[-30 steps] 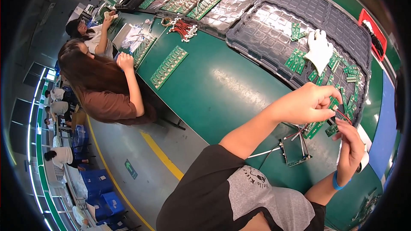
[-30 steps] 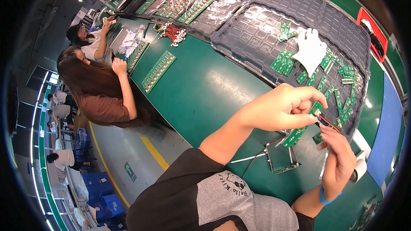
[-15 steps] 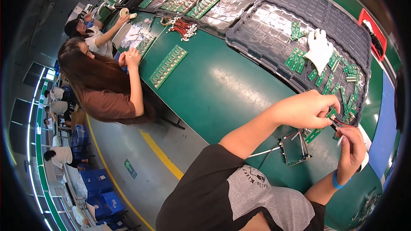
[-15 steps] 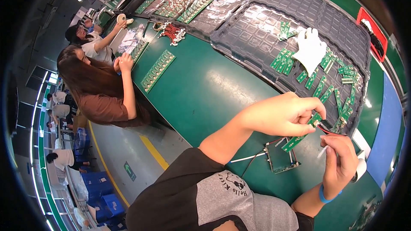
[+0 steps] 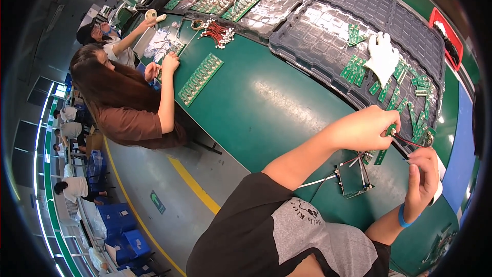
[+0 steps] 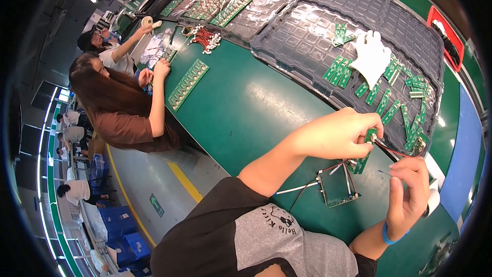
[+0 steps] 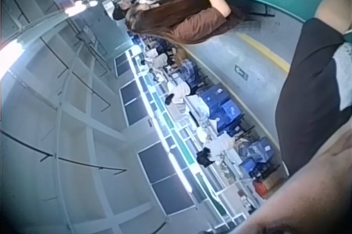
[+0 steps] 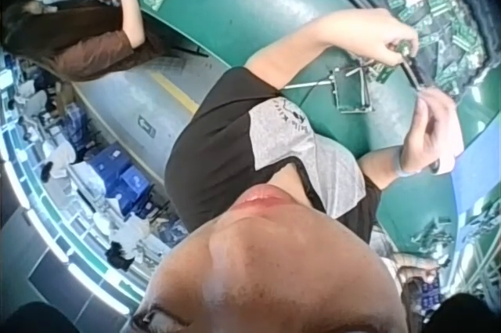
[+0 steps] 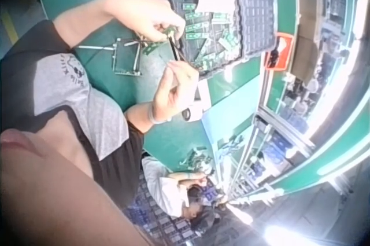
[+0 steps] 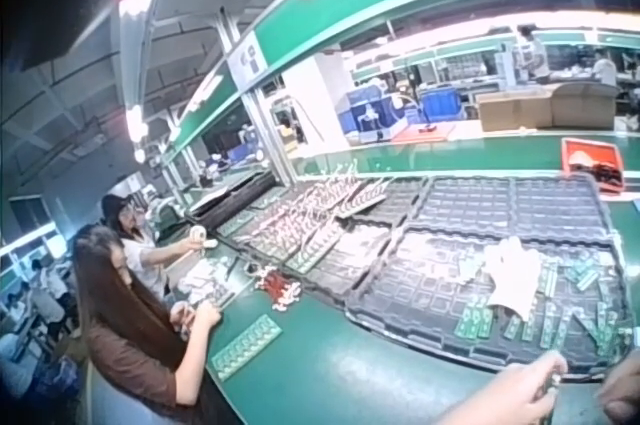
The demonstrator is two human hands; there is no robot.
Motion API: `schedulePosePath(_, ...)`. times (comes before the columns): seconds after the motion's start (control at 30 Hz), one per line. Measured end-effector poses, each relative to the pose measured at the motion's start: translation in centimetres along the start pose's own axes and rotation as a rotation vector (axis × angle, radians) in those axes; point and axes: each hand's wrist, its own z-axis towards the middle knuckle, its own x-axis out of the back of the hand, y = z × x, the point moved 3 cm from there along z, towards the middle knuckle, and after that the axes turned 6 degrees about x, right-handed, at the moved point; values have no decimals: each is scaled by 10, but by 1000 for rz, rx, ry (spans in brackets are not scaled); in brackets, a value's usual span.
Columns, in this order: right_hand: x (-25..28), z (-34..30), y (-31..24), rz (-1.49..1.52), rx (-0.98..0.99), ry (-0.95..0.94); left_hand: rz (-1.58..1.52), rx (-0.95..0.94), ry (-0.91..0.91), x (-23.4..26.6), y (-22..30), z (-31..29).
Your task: The person connects wire harnesses to circuit boards one by one by hand and places the assembled boards on the table.
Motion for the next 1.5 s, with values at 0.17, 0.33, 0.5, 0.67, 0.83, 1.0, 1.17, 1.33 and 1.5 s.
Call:
schedulePosePath(0.17, 3, 0, 0, -19, -7, 6, 24, -81, 38, 0, 0, 1)
schedulePosePath(0.33, 1, 0, 4, -67, -49, 1, -256, 55, -17, 3, 15, -3)
schedulePosePath(0.5, -1, -1, 9, 30, -153, 63, -455, 25, 23, 3, 10, -1)
schedulePosePath(0.67, 0, 1, 13, 14, -142, 128, -568, -6, -21, -1, 6, 0)
schedulePosePath(0.83, 7, -1, 19, 36, -258, 142, -655, -36, -79, -11, 5, 7)
schedulePosePath(1.0, 0, 3, 15, 109, -231, 108, -748, -49, -163, -11, 7, 2)
schedulePosePath(1.17, -1, -1, 35, 185, -229, 164, -735, -17, -143, -15, -4, 7)
schedulePosePath(1.33, 1, -2, 29, 204, -262, 174, -743, 4, -176, -16, 4, 0)
schedulePosePath(1.5, 4, -1, 27, 198, -241, 183, -731, 24, -166, -19, 7, 2)
